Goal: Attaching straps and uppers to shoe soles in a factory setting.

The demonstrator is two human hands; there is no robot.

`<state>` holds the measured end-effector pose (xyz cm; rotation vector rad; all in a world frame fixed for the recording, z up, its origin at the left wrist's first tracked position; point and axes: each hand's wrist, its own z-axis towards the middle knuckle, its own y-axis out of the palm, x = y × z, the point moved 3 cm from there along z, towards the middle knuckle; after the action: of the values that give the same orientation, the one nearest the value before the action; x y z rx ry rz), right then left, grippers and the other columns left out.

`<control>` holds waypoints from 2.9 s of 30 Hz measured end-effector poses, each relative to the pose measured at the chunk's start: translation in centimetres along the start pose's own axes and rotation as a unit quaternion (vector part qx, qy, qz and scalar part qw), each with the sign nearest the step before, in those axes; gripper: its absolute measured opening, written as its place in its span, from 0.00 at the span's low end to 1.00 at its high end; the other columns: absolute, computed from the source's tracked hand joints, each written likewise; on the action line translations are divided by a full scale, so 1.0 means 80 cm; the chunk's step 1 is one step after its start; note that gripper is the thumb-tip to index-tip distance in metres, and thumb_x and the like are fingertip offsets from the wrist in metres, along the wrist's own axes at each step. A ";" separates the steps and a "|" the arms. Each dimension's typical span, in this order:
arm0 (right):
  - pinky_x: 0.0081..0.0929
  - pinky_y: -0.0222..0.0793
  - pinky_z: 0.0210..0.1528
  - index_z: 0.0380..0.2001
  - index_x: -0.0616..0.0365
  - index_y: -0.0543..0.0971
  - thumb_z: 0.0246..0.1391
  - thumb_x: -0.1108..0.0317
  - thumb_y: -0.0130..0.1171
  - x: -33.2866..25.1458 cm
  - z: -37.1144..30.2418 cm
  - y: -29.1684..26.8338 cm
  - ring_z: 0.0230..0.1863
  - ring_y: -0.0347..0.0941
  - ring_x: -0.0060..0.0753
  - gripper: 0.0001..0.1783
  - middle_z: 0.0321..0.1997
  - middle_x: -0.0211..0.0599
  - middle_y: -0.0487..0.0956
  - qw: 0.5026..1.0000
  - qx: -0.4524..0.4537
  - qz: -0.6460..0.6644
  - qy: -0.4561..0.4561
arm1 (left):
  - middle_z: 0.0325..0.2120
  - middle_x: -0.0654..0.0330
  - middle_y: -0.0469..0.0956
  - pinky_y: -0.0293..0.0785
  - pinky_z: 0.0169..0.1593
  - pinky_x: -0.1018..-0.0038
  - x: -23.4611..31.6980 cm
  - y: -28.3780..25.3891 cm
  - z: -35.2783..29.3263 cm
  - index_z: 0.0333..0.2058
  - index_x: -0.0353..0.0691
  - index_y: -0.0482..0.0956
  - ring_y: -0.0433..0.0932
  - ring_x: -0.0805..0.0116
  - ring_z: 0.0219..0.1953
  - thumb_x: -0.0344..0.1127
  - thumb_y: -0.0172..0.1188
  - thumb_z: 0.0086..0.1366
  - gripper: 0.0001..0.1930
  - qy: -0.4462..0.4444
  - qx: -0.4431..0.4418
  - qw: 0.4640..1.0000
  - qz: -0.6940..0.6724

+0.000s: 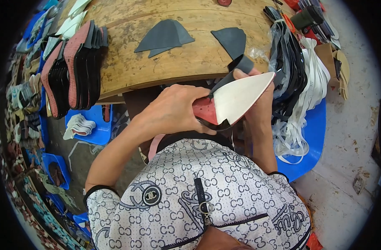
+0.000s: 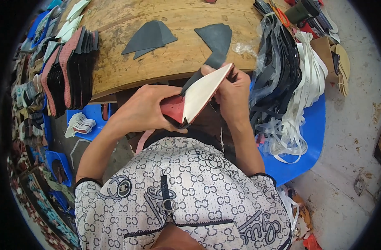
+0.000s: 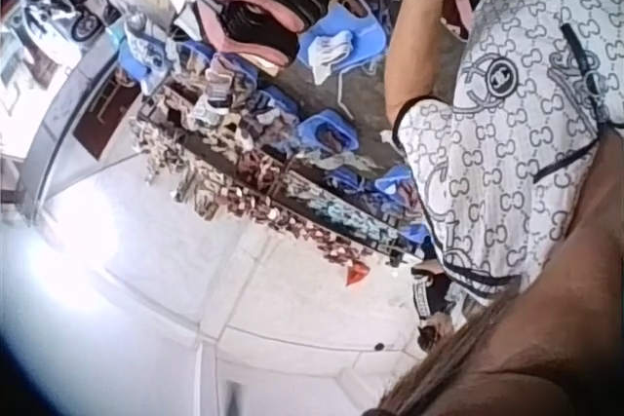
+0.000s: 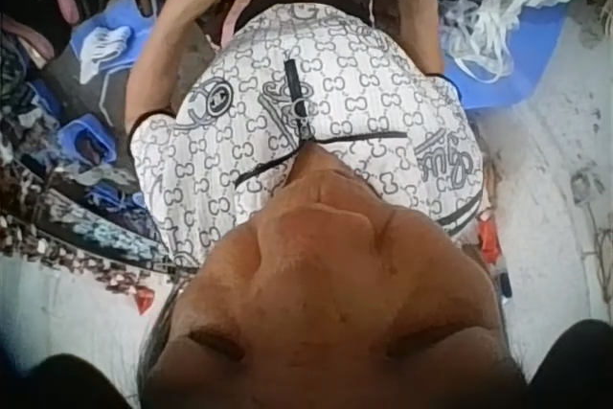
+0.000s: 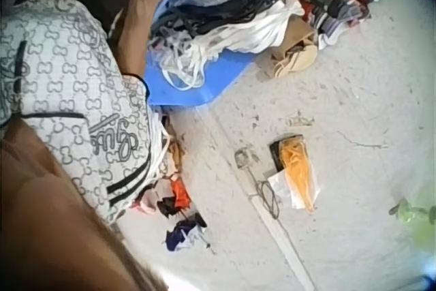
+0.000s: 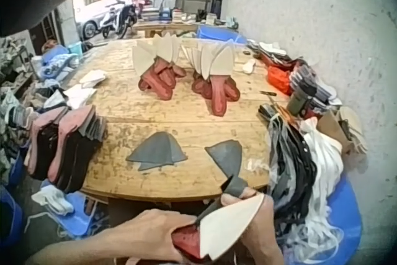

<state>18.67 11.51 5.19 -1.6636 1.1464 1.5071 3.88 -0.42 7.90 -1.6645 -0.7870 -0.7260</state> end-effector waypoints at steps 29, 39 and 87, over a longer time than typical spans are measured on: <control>0.14 0.48 0.18 0.32 0.54 0.74 0.66 0.46 0.45 0.111 -0.058 0.009 0.15 0.53 0.12 0.23 0.18 0.20 0.65 0.991 -0.074 0.014 0.114 | 0.47 0.45 0.77 0.70 0.54 0.65 -0.068 0.047 -0.013 0.56 0.33 0.69 0.76 0.50 0.50 0.50 0.79 0.33 0.50 0.065 0.058 0.993 -0.079; 0.13 0.49 0.16 0.41 0.56 0.73 0.63 0.59 0.50 0.105 -0.053 0.012 0.17 0.62 0.14 0.12 0.30 0.31 0.76 0.912 -0.213 0.203 0.287 | 0.43 0.49 0.79 0.71 0.51 0.67 -0.068 0.033 -0.026 0.55 0.35 0.71 0.78 0.54 0.45 0.42 0.79 0.32 0.46 0.018 -0.038 0.998 -0.042; 0.21 0.72 0.40 0.38 0.68 0.81 0.54 0.62 0.58 0.105 -0.022 0.048 0.35 0.78 0.26 0.18 0.35 0.40 0.82 0.981 -0.159 0.061 0.089 | 0.39 0.56 0.80 0.67 0.50 0.78 -0.160 0.098 -0.050 0.44 0.27 0.76 0.72 0.75 0.43 0.44 0.45 0.73 0.22 -0.185 0.042 0.904 -0.382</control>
<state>15.86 6.65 -2.38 -2.0082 1.1642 1.7175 2.34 -7.35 -5.93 -1.4076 -1.7732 -0.8891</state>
